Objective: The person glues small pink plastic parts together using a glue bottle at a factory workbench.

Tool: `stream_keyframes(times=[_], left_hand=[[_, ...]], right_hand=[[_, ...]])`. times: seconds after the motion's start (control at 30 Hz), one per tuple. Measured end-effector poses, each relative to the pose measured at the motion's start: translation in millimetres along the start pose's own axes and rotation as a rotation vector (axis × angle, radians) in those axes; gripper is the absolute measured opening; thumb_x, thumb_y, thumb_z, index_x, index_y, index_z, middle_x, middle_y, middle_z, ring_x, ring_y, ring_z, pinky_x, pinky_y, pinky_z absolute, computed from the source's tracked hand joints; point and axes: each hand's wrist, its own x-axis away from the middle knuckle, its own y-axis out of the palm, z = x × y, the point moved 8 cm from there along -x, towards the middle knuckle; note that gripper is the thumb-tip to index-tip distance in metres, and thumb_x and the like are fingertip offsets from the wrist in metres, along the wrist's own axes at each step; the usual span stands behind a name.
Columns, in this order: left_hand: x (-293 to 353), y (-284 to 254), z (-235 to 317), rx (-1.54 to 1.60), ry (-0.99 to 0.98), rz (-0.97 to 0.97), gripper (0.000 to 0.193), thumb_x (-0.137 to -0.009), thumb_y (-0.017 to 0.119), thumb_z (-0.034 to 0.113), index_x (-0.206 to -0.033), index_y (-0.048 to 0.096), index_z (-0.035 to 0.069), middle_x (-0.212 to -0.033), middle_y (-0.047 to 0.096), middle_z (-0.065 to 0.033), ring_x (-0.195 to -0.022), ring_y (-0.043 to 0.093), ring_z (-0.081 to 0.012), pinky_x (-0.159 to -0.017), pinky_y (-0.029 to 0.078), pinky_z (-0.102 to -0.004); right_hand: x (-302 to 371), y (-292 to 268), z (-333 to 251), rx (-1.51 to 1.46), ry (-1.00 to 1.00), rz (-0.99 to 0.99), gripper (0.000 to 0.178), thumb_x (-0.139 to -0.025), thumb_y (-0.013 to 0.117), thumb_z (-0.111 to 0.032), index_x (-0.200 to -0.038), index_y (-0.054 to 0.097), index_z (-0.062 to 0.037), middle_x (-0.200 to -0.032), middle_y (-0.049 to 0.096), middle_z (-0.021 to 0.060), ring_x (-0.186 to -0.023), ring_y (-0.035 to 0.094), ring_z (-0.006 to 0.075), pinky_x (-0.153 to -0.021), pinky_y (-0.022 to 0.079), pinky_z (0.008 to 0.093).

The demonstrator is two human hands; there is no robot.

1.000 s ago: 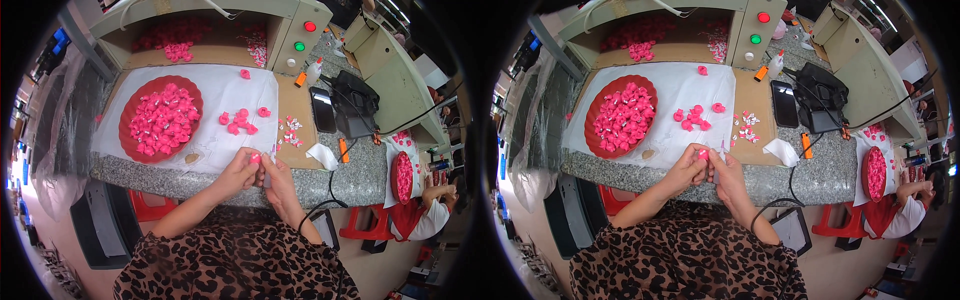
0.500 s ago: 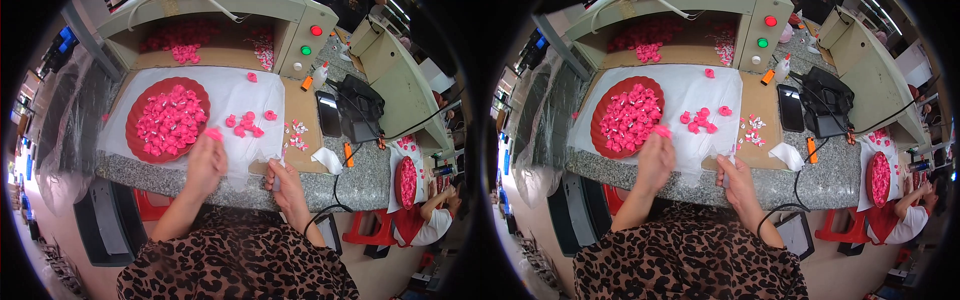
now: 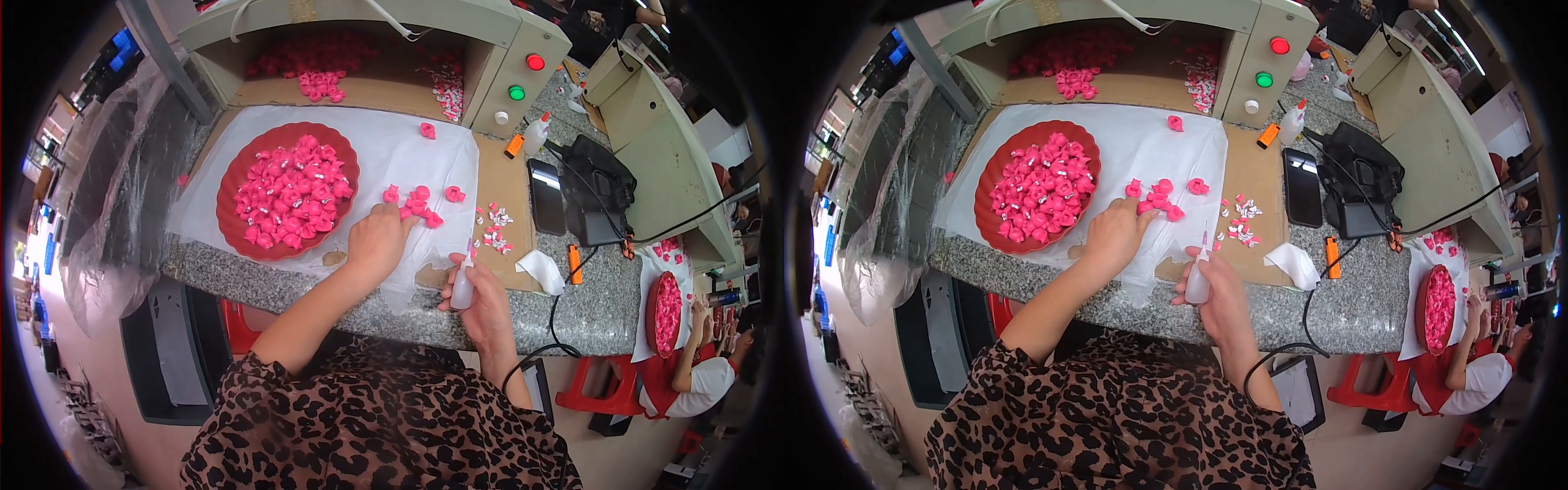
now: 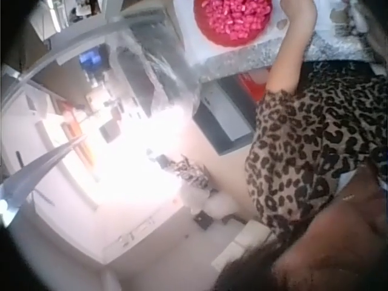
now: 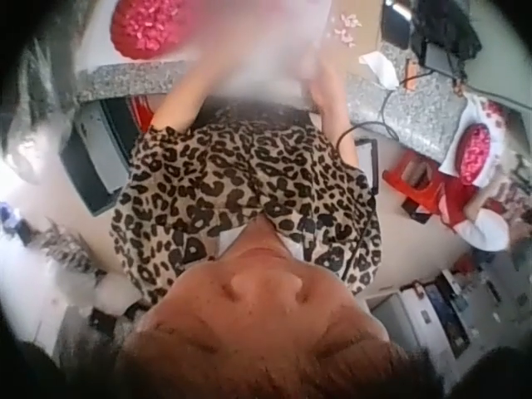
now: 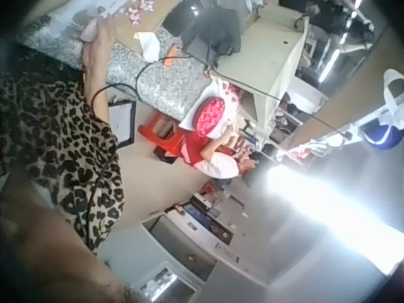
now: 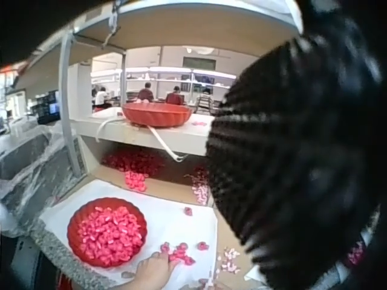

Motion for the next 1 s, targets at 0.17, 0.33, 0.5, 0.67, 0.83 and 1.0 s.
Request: stream_keyframes(times=[0.17,0.33,0.5,0.67,0.83,1.0], left_hand=[[12,-5,2,0.066,0.068,0.115,0.029,-0.077,0.056,0.023,-0.092,0.049,0.000,-0.081,0.055,-0.0181,-0.068,0.055,-0.0334,-0.059,0.044,-0.0411],[29,16,-1,0.749,0.085,0.009,0.029,-0.073,0.061,0.005,-0.097,0.045,0.000,-0.079,0.056,-0.0103,-0.065,0.055,-0.0179,-0.055,0.045,-0.0272],[41,41,3,1.540,-0.144,-0.264,0.027,-0.072,0.062,-0.002,-0.096,0.051,-0.003,-0.084,0.055,-0.0041,-0.072,0.053,-0.0072,-0.058,0.044,-0.0185],[36,45,-2,1.325,0.022,-0.009,0.022,-0.069,0.064,-0.006,-0.089,0.054,-0.004,-0.091,0.048,-0.0051,-0.077,0.052,-0.0078,-0.061,0.044,-0.0188],[39,37,4,1.066,0.098,0.085,0.022,-0.067,0.064,-0.007,-0.087,0.055,-0.004,-0.094,0.045,-0.0058,-0.073,0.050,-0.0071,-0.059,0.042,-0.0169],[42,37,4,0.978,0.086,0.098,0.021,-0.067,0.063,-0.007,-0.085,0.055,-0.002,-0.092,0.046,-0.0059,-0.068,0.048,-0.0060,-0.057,0.041,-0.0168]], right_hand=[[0,-21,-12,0.070,-0.151,0.060,0.032,-0.081,0.052,-0.012,-0.110,0.042,-0.0026,-0.082,0.054,0.0111,-0.063,0.055,0.0163,-0.052,0.046,0.0253],[0,-23,-28,-0.026,-0.279,0.116,0.025,-0.077,0.056,-0.005,-0.101,0.046,-0.0020,-0.087,0.054,0.0081,-0.076,0.054,0.0140,-0.064,0.045,0.0222],[7,-22,-45,0.076,-0.470,0.113,0.030,-0.071,0.066,-0.007,-0.095,0.048,-0.0008,-0.085,0.054,0.0045,-0.074,0.053,0.0105,-0.065,0.044,0.0199],[14,-24,-46,0.208,-0.614,0.189,0.027,-0.073,0.064,-0.005,-0.094,0.047,-0.0016,-0.084,0.052,0.0048,-0.069,0.052,0.0108,-0.058,0.043,0.0212],[20,-8,-43,0.376,-0.682,0.171,0.020,-0.077,0.057,-0.003,-0.092,0.043,-0.0011,-0.087,0.048,0.0074,-0.066,0.052,0.0121,-0.056,0.044,0.0235],[25,1,-41,0.620,-0.772,0.162,0.017,-0.079,0.054,-0.004,-0.088,0.040,-0.0005,-0.086,0.043,0.0069,-0.064,0.051,0.0126,-0.055,0.044,0.0239]])
